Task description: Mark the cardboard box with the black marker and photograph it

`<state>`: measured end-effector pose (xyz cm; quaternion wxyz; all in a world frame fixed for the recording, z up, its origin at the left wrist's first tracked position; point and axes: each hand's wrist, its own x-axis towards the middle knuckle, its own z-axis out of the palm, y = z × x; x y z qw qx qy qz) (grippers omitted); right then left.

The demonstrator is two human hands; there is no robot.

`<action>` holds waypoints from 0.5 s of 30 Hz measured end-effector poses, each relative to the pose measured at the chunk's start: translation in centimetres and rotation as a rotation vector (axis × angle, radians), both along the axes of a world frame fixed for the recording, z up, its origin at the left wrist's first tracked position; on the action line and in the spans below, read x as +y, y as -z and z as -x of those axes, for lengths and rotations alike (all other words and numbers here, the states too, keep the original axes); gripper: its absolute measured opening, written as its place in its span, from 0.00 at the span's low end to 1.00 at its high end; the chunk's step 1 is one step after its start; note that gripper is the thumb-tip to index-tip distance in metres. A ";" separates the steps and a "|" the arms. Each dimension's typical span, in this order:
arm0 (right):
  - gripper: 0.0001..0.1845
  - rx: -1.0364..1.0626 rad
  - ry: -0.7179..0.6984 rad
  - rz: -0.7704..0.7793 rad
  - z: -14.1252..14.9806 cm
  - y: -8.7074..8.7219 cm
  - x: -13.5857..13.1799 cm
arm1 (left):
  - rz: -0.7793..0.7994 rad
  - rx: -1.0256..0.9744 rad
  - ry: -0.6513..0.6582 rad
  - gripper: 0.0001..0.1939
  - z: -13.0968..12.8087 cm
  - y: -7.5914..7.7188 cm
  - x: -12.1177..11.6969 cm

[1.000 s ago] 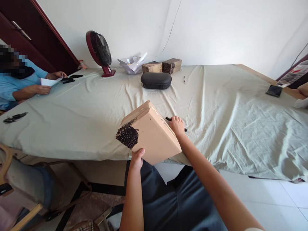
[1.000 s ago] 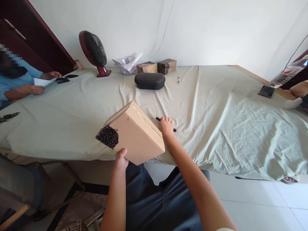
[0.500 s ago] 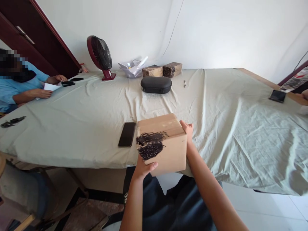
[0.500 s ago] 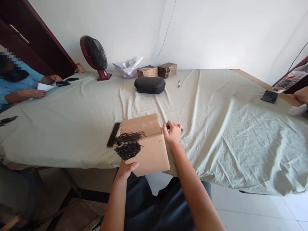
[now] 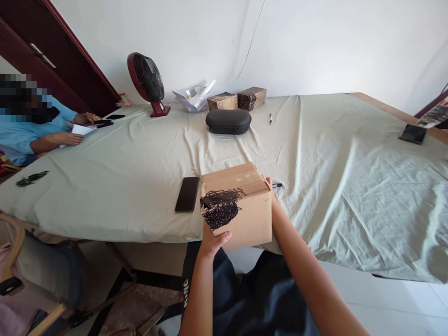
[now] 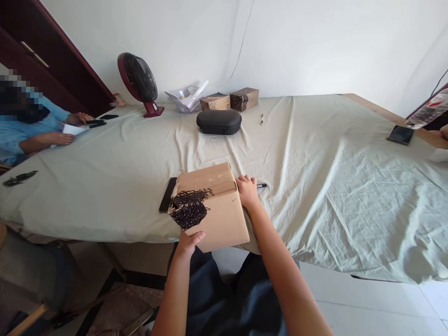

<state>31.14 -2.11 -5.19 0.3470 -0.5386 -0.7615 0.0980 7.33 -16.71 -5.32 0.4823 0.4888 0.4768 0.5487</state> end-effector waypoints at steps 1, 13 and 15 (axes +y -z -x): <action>0.17 0.056 -0.003 0.001 -0.1 -0.2 -0.1 | 0.010 -0.004 -0.025 0.40 0.0 0.0 0.3; 0.56 0.761 -0.547 0.303 0.1 -0.6 -2.7 | 0.042 -0.145 -0.271 0.43 -1.1 -1.0 3.6; 0.60 0.772 -0.597 0.310 -0.2 -0.5 -3.4 | 0.067 -0.134 -0.303 0.40 -1.2 -1.7 3.9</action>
